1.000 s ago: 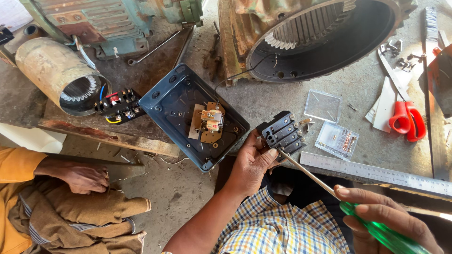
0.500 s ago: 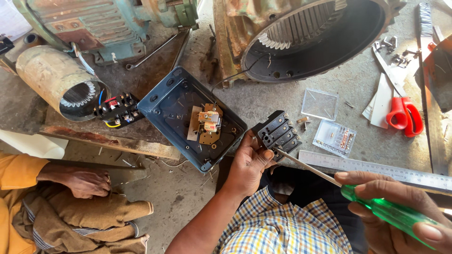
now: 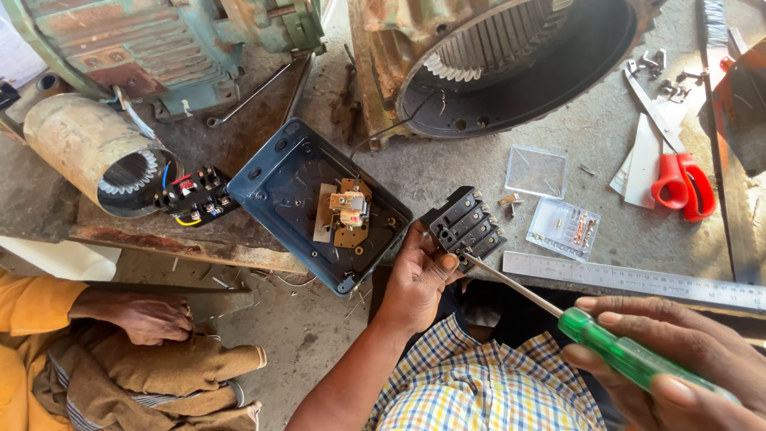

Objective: The person sits at a workbench and assembles an electrical terminal block, using a screwdriver to tighten screws on the black connector while fitting small metal contact parts into it by hand. They pick up small components from a plastic packet, insert them into the block, and turn the block over to work on different sides.

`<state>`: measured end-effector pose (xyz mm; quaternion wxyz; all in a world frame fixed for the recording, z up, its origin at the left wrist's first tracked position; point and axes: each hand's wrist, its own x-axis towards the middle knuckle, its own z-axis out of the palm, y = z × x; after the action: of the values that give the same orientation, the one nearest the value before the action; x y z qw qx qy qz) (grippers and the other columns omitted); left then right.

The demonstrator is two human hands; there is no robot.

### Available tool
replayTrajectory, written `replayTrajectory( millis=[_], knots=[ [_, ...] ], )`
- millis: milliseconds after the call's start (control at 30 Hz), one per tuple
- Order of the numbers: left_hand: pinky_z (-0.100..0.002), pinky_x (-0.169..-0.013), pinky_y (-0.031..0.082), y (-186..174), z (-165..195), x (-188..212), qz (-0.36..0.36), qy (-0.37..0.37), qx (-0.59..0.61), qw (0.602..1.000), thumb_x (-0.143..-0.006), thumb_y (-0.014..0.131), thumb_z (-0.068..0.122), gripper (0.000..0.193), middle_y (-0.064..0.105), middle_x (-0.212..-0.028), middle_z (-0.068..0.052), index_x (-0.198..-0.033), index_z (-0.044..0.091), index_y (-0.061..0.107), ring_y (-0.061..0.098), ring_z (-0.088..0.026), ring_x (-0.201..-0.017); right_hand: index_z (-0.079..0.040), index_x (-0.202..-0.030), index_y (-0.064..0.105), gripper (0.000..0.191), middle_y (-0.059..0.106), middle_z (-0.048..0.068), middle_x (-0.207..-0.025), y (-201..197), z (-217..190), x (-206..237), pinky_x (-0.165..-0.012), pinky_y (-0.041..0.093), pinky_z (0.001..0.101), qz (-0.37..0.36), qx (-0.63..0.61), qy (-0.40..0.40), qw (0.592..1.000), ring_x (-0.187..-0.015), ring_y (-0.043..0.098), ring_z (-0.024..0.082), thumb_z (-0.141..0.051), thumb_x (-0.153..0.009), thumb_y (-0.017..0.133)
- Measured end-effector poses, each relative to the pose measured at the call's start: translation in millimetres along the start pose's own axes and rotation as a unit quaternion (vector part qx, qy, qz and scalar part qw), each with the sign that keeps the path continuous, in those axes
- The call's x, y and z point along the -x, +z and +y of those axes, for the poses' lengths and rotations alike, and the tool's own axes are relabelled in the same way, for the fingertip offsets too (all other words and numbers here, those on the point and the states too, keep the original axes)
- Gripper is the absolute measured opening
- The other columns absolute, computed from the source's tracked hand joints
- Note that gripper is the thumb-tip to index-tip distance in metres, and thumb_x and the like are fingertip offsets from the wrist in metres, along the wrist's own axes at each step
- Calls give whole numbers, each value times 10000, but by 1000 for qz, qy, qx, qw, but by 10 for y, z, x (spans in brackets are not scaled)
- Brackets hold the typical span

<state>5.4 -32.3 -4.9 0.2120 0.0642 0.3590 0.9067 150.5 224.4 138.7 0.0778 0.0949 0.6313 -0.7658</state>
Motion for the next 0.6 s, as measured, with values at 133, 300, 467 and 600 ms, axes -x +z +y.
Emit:
replayTrajectory(
  millis=[133,300,467,600],
  knots=[
    [-408,-1057,558,-7,-13,-8,-4,4,-12,1000,-999,697,85,577,625,-1351,-49,-1500,134,414,631,-174,-1223,188,-1301,597,569,529,367,-1448,-182,124,61,-1100,480,535,-6,5,-32,999,-1323,590,461,-240,-934,664],
    [-404,-1045,569,-14,-12,-14,2,1,-22,1000,-989,689,89,583,629,-1325,-35,-1498,152,412,637,-167,-1204,122,-1336,579,506,549,312,-1474,-235,50,10,-1063,476,509,-49,67,-10,997,-1322,593,441,-154,-917,644],
    [-391,-1015,556,-14,-26,1,-6,15,-15,1000,-1012,701,88,559,631,-1291,-29,-1497,131,425,630,-167,-1167,41,-1332,547,450,588,241,-1414,232,-222,-91,-983,524,500,40,92,-46,994,-1239,683,433,-94,-931,701],
    [-371,-995,552,9,-42,16,7,23,-32,999,-1003,701,100,555,631,-1273,-30,-1485,117,427,622,-157,-1143,33,-1257,563,411,655,224,-1373,300,4,47,-1034,546,408,50,152,-209,965,-1271,733,319,-151,-925,719]
  ],
)
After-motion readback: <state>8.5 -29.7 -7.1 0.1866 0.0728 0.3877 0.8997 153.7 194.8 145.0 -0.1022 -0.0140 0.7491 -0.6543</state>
